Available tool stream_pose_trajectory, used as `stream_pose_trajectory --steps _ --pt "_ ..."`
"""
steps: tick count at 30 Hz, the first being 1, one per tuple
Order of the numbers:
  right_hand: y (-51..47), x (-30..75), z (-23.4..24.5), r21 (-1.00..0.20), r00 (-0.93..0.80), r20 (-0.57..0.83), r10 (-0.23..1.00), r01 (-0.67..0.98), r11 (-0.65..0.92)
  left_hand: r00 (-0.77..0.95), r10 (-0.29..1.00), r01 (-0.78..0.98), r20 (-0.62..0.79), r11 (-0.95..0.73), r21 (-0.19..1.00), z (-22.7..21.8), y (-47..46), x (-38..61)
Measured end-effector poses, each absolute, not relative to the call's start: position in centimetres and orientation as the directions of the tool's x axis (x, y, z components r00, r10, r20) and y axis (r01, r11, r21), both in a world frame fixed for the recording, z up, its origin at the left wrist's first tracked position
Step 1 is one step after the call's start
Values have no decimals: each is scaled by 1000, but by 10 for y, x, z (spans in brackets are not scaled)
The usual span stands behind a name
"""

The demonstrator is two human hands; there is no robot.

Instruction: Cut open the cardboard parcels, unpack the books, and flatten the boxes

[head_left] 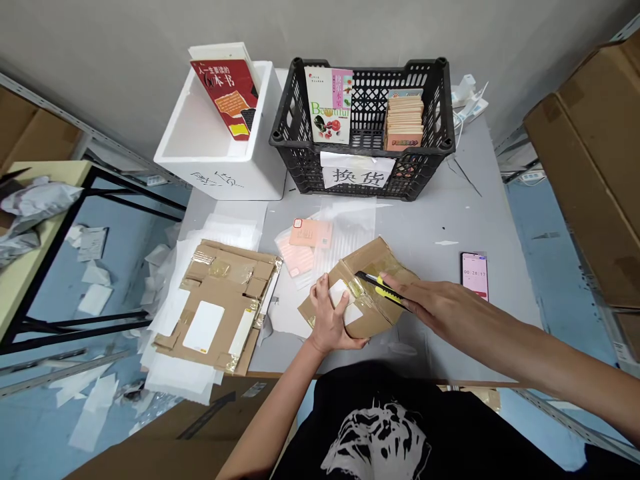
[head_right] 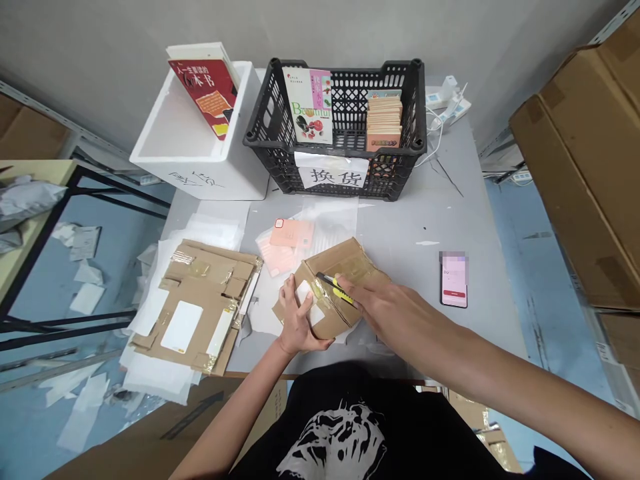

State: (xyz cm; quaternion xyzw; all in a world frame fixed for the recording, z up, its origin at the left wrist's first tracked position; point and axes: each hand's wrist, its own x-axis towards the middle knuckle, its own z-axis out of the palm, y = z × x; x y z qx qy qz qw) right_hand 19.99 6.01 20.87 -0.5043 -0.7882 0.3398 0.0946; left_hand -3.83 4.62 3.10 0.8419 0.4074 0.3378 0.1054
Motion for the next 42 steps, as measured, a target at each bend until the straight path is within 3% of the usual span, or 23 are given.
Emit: stream_pose_trajectory --steps 42 --pt "24 196 206 -556 -527 -214 823 758 341 440 771 673 459 -622 400 30 40 -44"
